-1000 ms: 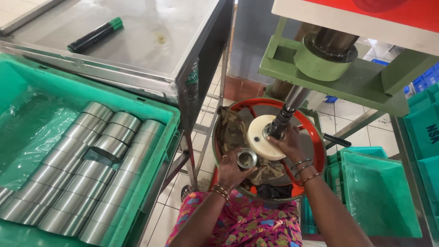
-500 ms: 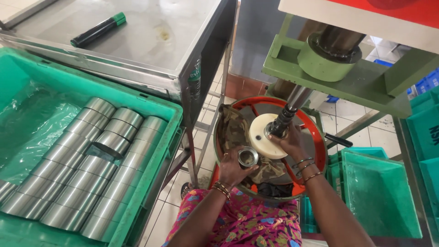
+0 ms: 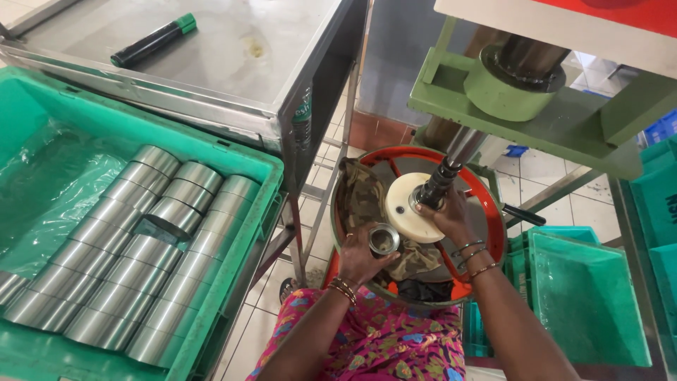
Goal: Operating a vertical press and organizing metal cylinders between containers on a fabrication floor.
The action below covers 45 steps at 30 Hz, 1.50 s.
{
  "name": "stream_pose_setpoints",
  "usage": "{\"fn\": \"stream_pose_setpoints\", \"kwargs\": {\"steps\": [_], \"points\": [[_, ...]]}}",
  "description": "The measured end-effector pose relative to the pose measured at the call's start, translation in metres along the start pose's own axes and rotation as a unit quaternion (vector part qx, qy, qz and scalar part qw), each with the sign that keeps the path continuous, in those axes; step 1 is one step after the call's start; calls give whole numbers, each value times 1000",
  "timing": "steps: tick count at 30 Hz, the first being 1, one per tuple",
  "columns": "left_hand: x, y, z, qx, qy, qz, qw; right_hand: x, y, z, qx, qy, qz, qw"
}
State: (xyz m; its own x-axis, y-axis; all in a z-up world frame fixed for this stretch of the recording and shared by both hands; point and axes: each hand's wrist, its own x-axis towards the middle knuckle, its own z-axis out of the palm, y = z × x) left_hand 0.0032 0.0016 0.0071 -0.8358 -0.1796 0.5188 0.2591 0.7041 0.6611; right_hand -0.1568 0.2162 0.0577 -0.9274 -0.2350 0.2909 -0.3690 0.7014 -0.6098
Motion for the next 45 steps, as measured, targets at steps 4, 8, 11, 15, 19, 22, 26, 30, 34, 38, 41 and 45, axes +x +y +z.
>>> {"fn": "stream_pose_setpoints", "kwargs": {"steps": [4,8,11,15,19,22,26,30,34,38,41,45], "points": [[-1,-3,5,15,-14,-14,1000,7,-2,-3,-2,-16,20,1000],[1,-1,3,21,-25,-16,999,12,1,-1,-20,-32,38,999],[0,2,0,11,-22,-26,999,12,2,-2,-23,-26,37,999],[-2,-2,4,8,-5,-2,1000,13,-11,-14,-30,-63,41,997],[1,3,0,-1,-22,-28,999,11,-15,-15,-10,-24,0,1000],[-1,3,-2,11,-16,-13,1000,9,-13,-13,-5,-25,8,1000],[1,-1,-1,-31,-61,-59,996,12,-5,-7,-25,-23,20,999],[-4,-8,4,-41,-49,-34,997,9,-11,-12,-4,-32,38,999],[-1,-3,0,-45,-104,-83,990,8,-20,-17,3,-31,60,998],[1,-1,-2,-32,-119,-114,986,6,-40,-27,-29,-71,89,993],[0,-4,1,-33,-102,-94,990,3,-47,-33,-13,-71,70,995],[0,-8,4,-28,-119,-105,987,2,-58,-37,15,-85,77,993]]}}
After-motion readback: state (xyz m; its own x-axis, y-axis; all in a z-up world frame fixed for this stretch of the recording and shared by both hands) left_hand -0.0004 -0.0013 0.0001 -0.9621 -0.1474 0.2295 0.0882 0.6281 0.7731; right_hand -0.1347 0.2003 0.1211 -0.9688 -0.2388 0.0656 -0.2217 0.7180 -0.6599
